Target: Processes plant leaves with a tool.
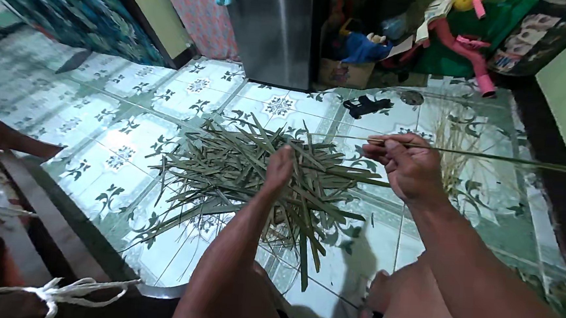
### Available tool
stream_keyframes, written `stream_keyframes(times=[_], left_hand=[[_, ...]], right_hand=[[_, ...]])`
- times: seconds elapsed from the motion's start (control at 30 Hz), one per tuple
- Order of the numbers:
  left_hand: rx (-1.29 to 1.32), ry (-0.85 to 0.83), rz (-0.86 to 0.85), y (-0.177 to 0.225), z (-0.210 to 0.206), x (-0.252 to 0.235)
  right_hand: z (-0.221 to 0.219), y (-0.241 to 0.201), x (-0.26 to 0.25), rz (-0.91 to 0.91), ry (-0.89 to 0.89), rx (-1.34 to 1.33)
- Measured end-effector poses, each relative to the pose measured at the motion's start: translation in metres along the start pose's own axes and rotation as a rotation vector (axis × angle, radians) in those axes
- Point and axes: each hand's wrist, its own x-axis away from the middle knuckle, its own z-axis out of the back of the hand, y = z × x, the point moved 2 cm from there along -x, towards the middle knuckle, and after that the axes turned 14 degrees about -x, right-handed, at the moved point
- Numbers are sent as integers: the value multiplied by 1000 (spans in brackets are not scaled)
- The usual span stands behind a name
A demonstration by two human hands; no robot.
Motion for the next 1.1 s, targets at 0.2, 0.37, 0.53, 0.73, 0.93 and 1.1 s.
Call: stream_keyframes(times=[0.2, 0.37, 0.53, 0.73, 0.93, 1.1], left_hand=[[-186, -16, -295, 38, -31, 27], [-155, -7, -183, 20, -25, 9], [-235, -91, -269, 37, -32, 26], [-54, 27, 34, -17, 8, -12], [62, -116, -183, 19, 10, 14], [120, -440, -284, 37, -6, 29]], right_hand=[[-13, 17, 5, -143, 120, -83], [-8, 14, 4, -135, 107, -160], [-11, 15, 7, -130, 83, -148], [18, -6, -6, -49, 39, 98], [11, 15, -2, -327, -348, 611], [-12, 36, 16, -445, -669, 714]])
